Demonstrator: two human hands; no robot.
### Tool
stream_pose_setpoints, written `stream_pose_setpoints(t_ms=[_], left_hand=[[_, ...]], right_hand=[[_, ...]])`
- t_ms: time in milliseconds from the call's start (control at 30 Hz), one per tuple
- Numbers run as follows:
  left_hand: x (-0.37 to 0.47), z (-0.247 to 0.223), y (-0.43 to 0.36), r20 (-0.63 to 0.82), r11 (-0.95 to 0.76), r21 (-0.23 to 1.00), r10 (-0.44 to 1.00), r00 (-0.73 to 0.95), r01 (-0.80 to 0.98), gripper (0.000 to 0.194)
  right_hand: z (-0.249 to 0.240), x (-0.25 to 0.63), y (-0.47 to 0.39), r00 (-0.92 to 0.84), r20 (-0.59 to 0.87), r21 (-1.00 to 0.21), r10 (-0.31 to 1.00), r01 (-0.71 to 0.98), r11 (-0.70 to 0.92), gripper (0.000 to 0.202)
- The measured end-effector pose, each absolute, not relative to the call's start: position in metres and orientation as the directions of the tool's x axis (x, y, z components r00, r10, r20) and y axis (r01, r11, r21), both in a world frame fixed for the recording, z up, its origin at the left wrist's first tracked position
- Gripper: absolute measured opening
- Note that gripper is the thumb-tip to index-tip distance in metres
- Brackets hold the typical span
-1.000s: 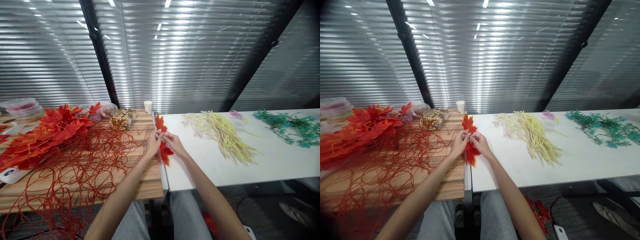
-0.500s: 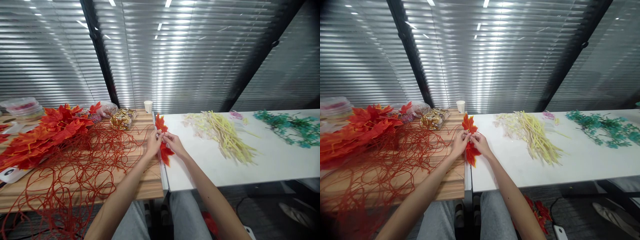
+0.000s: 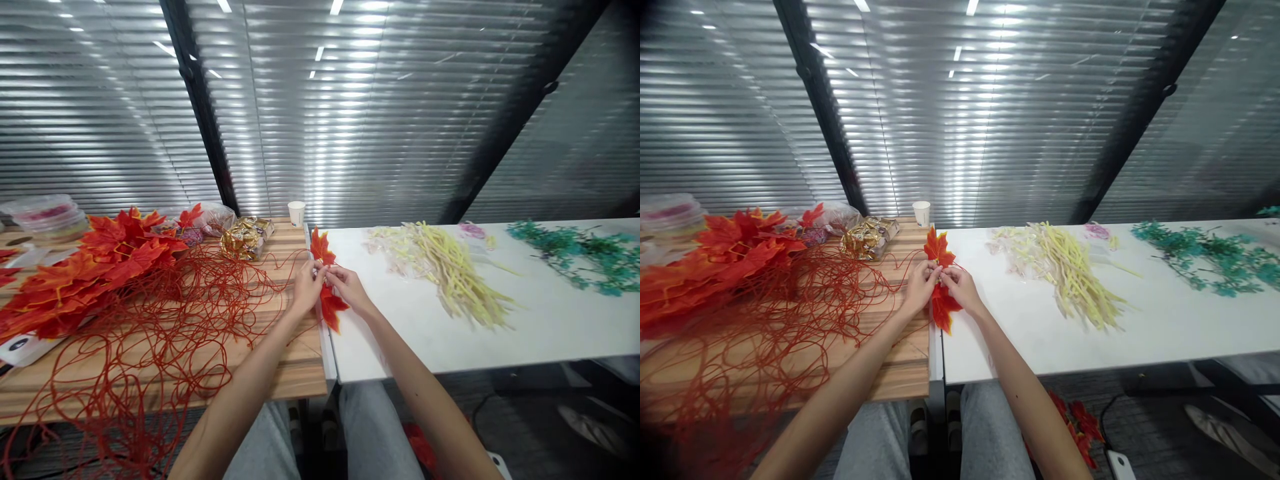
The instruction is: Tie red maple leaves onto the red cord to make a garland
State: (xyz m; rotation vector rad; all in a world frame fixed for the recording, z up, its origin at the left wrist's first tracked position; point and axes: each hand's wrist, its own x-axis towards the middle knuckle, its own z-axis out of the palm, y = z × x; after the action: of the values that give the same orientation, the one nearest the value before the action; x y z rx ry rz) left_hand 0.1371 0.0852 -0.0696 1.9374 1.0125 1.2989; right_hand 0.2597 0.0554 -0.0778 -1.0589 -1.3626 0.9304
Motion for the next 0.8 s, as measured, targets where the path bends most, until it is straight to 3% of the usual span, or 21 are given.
stream_pose_setpoints(t_ms=[800], left_hand=[[0.1369,-0.0691,0.0848,0.497,-0.546,0.784,0.837,0.229,0.294,0.014]], right_hand=[[-0.0771,0.2596,0.0542,0.009,0.280,-0.957,0.960,0.086,0.278,0.026]])
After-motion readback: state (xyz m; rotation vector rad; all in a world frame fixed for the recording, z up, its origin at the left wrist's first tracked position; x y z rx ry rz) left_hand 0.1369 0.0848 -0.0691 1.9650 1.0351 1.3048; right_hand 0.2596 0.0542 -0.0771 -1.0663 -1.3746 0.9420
